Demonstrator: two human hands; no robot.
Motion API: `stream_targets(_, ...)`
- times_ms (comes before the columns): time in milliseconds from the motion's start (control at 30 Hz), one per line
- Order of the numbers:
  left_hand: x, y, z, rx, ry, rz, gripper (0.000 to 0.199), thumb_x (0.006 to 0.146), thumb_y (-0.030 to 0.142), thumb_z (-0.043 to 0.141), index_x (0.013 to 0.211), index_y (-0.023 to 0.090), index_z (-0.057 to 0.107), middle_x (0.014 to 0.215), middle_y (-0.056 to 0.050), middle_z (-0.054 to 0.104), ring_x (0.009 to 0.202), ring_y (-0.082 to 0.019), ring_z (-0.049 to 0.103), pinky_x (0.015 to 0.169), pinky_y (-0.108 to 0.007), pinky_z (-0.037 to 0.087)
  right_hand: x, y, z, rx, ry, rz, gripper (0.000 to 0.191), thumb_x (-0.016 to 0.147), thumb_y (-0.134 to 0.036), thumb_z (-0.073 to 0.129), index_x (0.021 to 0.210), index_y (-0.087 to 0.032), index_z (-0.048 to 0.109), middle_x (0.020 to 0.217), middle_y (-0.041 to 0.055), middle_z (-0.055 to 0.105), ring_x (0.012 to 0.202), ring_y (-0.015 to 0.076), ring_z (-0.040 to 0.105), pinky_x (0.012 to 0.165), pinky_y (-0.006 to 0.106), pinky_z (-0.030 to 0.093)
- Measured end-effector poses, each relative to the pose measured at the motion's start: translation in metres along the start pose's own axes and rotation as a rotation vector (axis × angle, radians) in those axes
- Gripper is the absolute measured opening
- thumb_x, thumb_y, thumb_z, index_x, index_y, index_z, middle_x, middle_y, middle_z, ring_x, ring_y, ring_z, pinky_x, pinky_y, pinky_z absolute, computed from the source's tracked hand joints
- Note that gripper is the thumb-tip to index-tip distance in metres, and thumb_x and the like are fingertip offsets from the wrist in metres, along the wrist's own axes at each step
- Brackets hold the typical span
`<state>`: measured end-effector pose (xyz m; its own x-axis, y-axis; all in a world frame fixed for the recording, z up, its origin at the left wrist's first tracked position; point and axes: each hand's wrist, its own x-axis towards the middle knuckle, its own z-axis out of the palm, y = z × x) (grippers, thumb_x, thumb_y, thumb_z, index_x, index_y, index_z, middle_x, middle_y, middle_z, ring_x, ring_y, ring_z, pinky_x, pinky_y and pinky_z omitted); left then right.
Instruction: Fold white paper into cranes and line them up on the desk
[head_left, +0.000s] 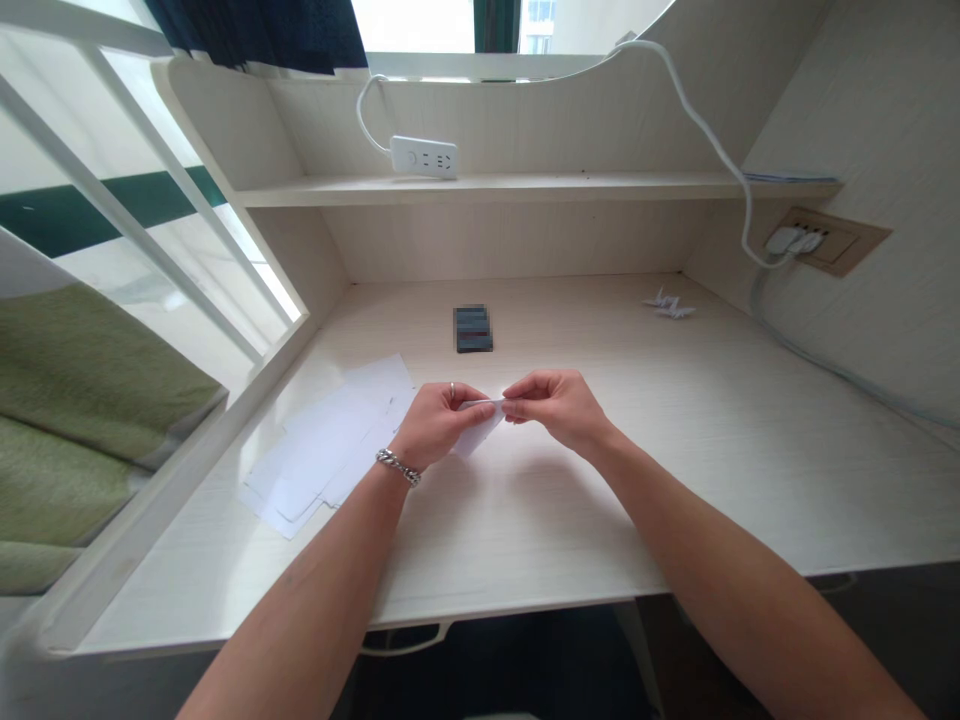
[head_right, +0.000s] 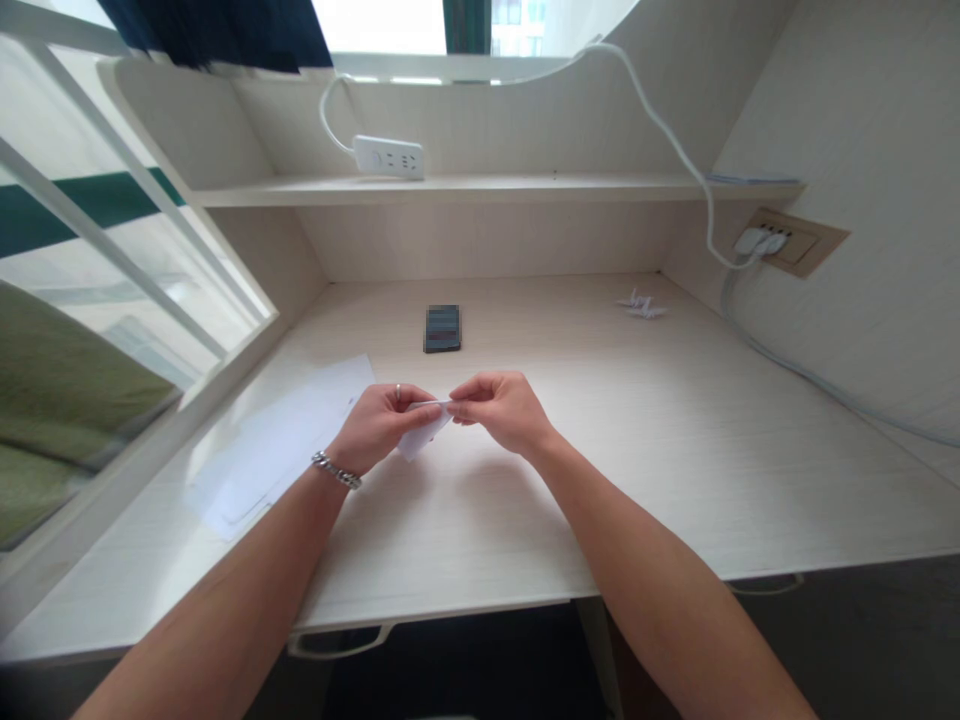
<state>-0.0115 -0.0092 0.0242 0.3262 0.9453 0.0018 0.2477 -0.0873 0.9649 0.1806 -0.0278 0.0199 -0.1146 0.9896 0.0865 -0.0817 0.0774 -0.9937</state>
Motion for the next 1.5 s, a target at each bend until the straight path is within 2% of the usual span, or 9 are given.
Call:
stream_targets(333,-0.001,0.004,-0.002,-0.02,-0.008,-0.002,0.034,0.065,0.042,0.077,0.079,0.011,0.073,0.065,-0.006,0.069,0.057,-0.014,0.058,0.05,-0.025,0.042,0.0,-0.005,-0.002,0.052,-0.014,0.024,0.037,0.051,-0.034,0.089,0.077,-0.013,0.073,0.067,0.0051,0.072,0.064,0.0184,0.069,0.068,0.034,0.057)
stream_targets(400,-0.001,0.004,-0.002,-0.04,-0.008,-0.013,0.035,0.065,0.042,0.078,0.079,0.011,0.072,0.065,-0.006,0.069,0.057,-0.015,0.059,0.05,-0.025,0.043,0.0,-0.008,-0.004,0.072,-0.024,0.044,0.036,0.054,-0.035,0.087,0.079,-0.013,0.073,0.071,0.0063,0.073,0.066,0.0186,0.07,0.069,0.034,0.058)
stream_targets(567,-0.002,0.004,-0.004,-0.065,0.007,-0.058,0.036,0.063,0.042,0.079,0.08,0.011,0.072,0.065,-0.006,0.068,0.058,-0.016,0.06,0.05,-0.026,0.043,-0.001,-0.012,-0.009,0.076,0.042,0.021,0.034,0.063,-0.039,0.082,0.085,-0.014,0.073,0.085,0.0095,0.076,0.071,0.0191,0.072,0.072,0.035,0.059)
stream_targets(733,0.0,0.003,-0.003,-0.035,-0.01,-0.054,0.035,0.064,0.041,0.078,0.08,0.011,0.072,0.064,-0.005,0.068,0.057,-0.015,0.058,0.05,-0.025,0.042,0.0,-0.002,-0.006,-0.063,-0.037,-0.04,0.03,0.068,-0.036,0.08,0.085,-0.013,0.073,0.074,0.0069,0.073,0.07,0.0189,0.071,0.07,0.034,0.058)
stream_targets(933,0.0,0.002,-0.002,-0.021,-0.02,-0.056,0.032,0.064,0.04,0.077,0.078,0.011,0.073,0.063,-0.005,0.068,0.057,-0.014,0.058,0.05,-0.025,0.042,0.002,0.004,-0.006,-0.119,-0.051,-0.094,0.022,0.072,-0.032,0.076,0.084,-0.014,0.071,0.069,0.0035,0.07,0.066,0.0182,0.07,0.068,0.034,0.058)
stream_targets(1033,0.0,0.002,-0.001,0.024,-0.009,-0.043,0.032,0.063,0.041,0.078,0.078,0.012,0.074,0.065,-0.004,0.068,0.058,-0.014,0.057,0.051,-0.024,0.041,0.001,0.004,-0.005,-0.177,-0.08,-0.078,0.025,0.074,-0.032,0.074,0.093,-0.015,0.071,0.072,0.0043,0.071,0.069,0.0183,0.07,0.07,0.034,0.057)
stream_targets(1133,0.0,0.001,-0.001,0.087,-0.013,-0.024,0.032,0.064,0.042,0.077,0.078,0.013,0.075,0.065,-0.004,0.068,0.058,-0.014,0.057,0.052,-0.024,0.041,0.0,0.004,-0.003,-0.221,-0.131,-0.056,0.025,0.075,-0.035,0.074,0.088,-0.014,0.073,0.07,0.0048,0.07,0.066,0.0169,0.067,0.066,0.032,0.055)
stream_targets(1333,0.0,0.001,0.0,0.122,-0.028,0.011,0.035,0.067,0.043,0.076,0.086,0.014,0.077,0.072,-0.005,0.072,0.062,-0.015,0.06,0.054,-0.024,0.043,0.002,0.005,-0.003,-0.191,-0.113,-0.03,0.025,0.073,-0.036,0.075,0.082,-0.013,0.074,0.062,0.0038,0.067,0.059,0.0148,0.064,0.059,0.029,0.052)
stream_targets(1500,0.0,0.003,0.0,0.196,-0.03,0.042,0.033,0.068,0.044,0.075,0.084,0.015,0.077,0.072,-0.005,0.072,0.063,-0.016,0.061,0.054,-0.024,0.042,0.0,0.005,-0.002,-0.164,-0.119,0.011,0.027,0.072,-0.037,0.075,0.085,-0.013,0.076,0.067,0.0048,0.069,0.06,0.0141,0.063,0.06,0.029,0.053)
